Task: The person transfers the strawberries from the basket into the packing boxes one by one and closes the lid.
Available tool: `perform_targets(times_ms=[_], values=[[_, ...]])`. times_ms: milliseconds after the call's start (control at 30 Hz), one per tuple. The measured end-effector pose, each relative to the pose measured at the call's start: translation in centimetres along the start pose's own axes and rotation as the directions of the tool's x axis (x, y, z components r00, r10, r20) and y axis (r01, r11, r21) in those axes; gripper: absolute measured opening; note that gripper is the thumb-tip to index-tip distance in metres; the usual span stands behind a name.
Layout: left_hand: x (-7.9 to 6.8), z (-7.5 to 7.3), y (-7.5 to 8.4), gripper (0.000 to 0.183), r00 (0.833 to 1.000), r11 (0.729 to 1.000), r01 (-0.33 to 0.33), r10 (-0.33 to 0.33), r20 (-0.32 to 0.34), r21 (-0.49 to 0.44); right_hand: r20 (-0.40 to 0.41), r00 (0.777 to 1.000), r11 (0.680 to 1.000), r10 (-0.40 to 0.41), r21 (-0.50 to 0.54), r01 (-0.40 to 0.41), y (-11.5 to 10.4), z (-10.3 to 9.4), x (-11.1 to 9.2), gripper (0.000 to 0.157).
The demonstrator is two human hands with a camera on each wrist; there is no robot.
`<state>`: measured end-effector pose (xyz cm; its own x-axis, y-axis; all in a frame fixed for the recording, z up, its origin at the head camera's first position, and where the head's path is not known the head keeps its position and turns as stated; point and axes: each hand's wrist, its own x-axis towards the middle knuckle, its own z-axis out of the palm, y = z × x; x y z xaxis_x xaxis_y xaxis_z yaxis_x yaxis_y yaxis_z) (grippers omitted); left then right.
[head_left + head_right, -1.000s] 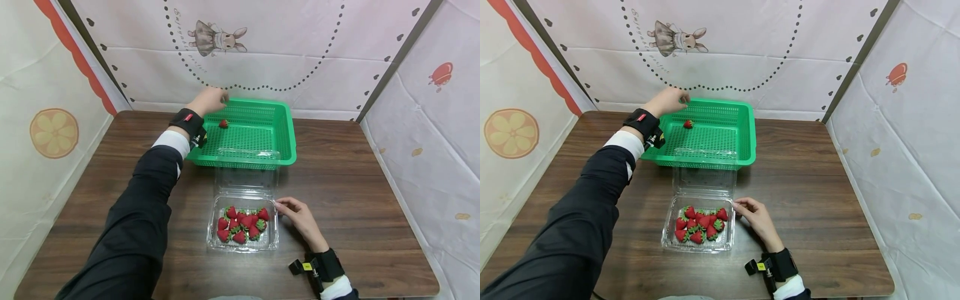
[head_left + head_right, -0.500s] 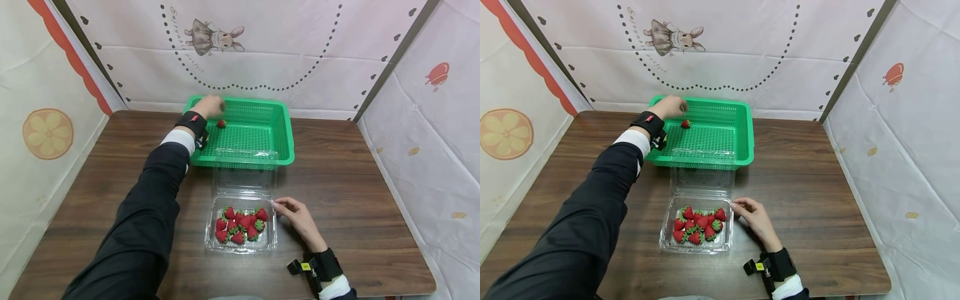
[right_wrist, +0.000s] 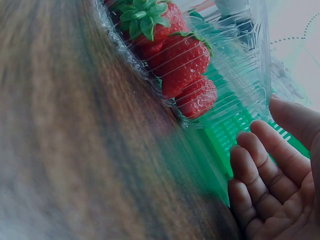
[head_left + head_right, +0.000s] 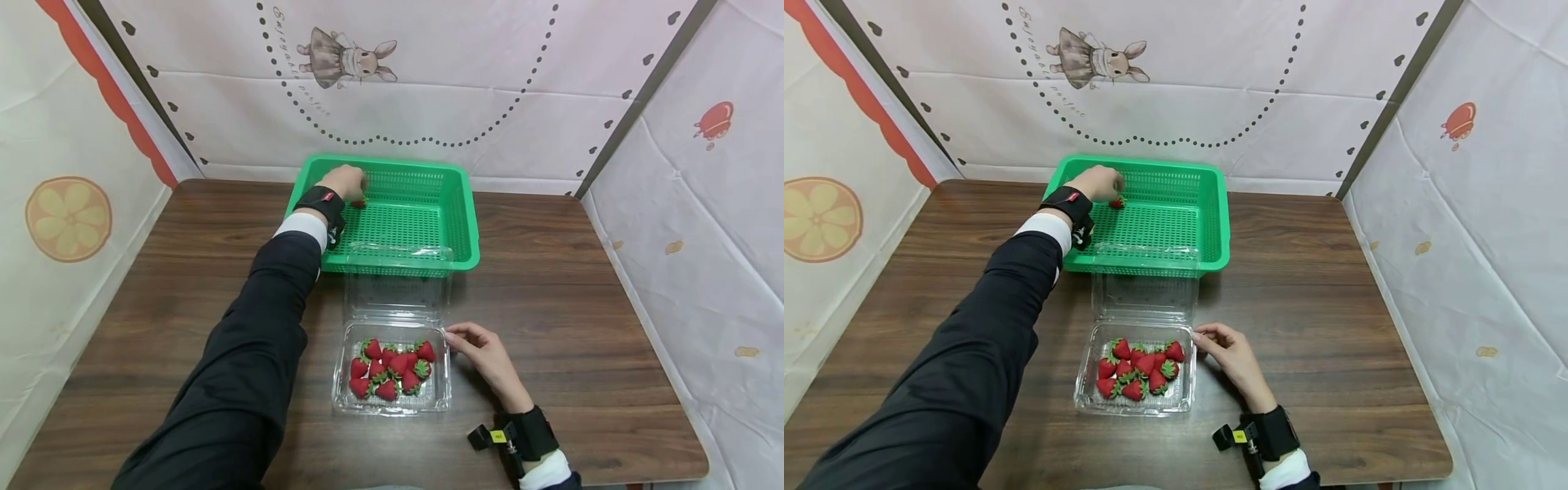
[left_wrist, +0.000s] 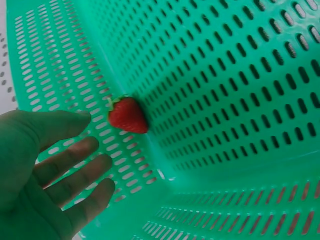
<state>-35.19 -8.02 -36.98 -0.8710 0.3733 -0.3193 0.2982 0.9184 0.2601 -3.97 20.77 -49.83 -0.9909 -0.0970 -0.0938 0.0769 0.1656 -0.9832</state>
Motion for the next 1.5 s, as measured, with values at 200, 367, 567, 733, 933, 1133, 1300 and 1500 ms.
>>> perform_targets(times_ms=[200,367,567,733,933,1133,1300,1500], values=[[1.3,1.3,-0.7,0.037,0.999,1.000,0.013,-0.014,0.034,0.008,-0.009,1.000,1.000,0.016,-0.001,-0.016,-0.1,0.1,0.0,0.023],[1.9,2.5,-0.9,0.034,1.000,1.000,-0.001,0.000,0.015,0.026,-0.003,1.000,1.000,0.021,-0.012,-0.021,-0.1,0.1,-0.1,0.025],[2.7,3.6,-0.7,0.030,0.999,0.999,-0.002,0.004,-0.050,0.048,-0.007,1.000,1.000,0.020,-0.019,-0.020,-0.1,-0.1,-0.1,0.025],[2.6,4.4,-0.5,0.024,0.999,0.997,-0.009,0.012,-0.041,0.078,-0.004,1.000,1.000,0.023,-0.021,-0.023,-0.1,-0.1,-0.1,0.027],[2.4,4.7,-0.4,0.022,0.997,0.995,-0.028,0.035,-0.075,0.096,-0.006,1.000,0.999,0.028,-0.018,-0.028,0.1,-0.1,0.0,0.028],[2.4,4.8,-0.5,0.018,0.996,0.992,-0.039,0.049,-0.081,0.119,-0.002,0.999,0.999,0.041,-0.021,-0.041,-0.1,-0.1,0.0,0.026],[2.4,4.6,-0.7,0.019,0.995,0.988,-0.042,0.056,-0.084,0.151,0.007,0.999,0.998,0.049,-0.035,-0.048,-0.1,-0.1,0.2,0.024],[2.3,4.1,-0.8,0.018,0.993,0.985,-0.056,0.071,-0.090,0.166,0.006,0.999,0.999,0.044,-0.027,-0.044,-0.2,-0.2,0.2,0.024]])
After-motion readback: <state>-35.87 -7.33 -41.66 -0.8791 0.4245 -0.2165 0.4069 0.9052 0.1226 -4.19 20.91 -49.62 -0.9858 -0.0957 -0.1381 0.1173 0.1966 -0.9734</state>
